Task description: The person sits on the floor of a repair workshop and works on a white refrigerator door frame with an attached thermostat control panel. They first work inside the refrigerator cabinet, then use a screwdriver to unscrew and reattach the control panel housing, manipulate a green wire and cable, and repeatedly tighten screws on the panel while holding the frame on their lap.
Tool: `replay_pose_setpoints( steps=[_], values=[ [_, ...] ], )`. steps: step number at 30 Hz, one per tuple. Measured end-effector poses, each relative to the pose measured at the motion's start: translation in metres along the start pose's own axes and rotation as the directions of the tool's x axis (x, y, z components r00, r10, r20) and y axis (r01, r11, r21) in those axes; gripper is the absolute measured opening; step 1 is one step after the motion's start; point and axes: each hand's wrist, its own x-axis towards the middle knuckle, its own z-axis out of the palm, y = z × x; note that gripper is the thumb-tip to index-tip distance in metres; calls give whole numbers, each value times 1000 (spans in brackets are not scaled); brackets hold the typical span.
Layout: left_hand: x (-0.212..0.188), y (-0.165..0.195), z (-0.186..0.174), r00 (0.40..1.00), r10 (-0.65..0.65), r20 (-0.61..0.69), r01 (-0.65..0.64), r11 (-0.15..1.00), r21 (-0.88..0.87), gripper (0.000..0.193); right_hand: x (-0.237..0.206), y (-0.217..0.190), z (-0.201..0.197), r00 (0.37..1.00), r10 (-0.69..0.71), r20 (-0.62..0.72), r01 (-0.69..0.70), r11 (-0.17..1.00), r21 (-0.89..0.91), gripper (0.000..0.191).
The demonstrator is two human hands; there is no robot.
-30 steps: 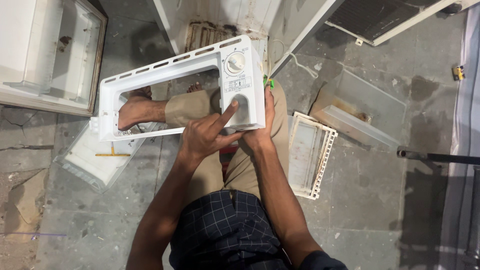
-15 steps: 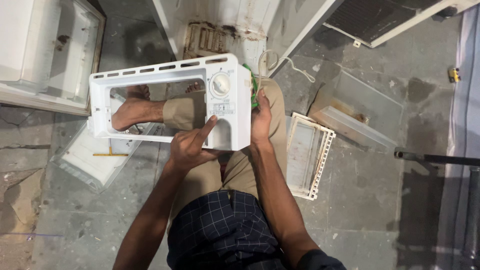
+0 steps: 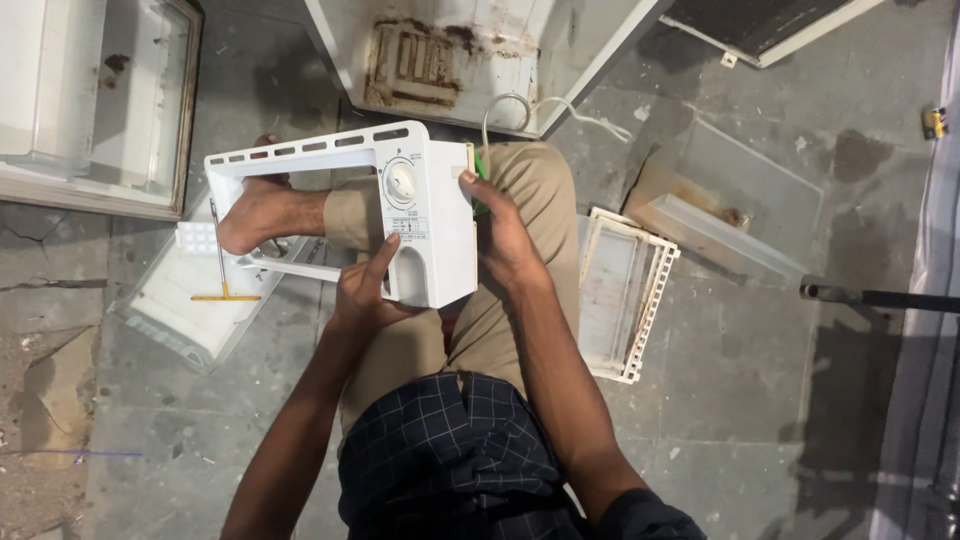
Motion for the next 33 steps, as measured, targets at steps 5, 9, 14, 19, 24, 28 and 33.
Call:
replay_pose_setpoints(
  steps=[5, 9, 14, 19, 24, 28, 33],
  values=[
    [-6, -2, 4, 1000, 8, -23, -9, 1000, -28, 95, 7, 10, -17, 998, 47, 40, -51, 993, 109, 41],
    [-10, -4, 7, 999, -2, -33, 1, 1000, -29, 89, 8, 13, -18, 999, 40, 26, -42, 993, 108, 38],
    [-7, -4, 6, 1000, -14, -23, 13, 999, -45, 90, 6, 11, -9, 1000, 29, -6, -29, 996, 88, 41],
    [0, 2, 2, 999, -42, -12, 41, 998, -46, 95, 0, 8, 1, 989, -125, -75, 123, 992, -34, 37],
    [7, 6, -2, 997, -72, 2, 72, 995, -76, 102, -4, 8, 11, 966, -218, -141, 169, 941, -293, 45],
    [15, 11, -6, 996, -79, 41, 81, 996, -49, 102, -9, 14, 12, 951, -192, -244, 108, 942, -319, 50],
    [33, 25, -8, 986, -133, 97, 133, 991, 6, 101, -10, 6, -10, 922, -345, -175, 237, 861, -451, 55]
  ],
)
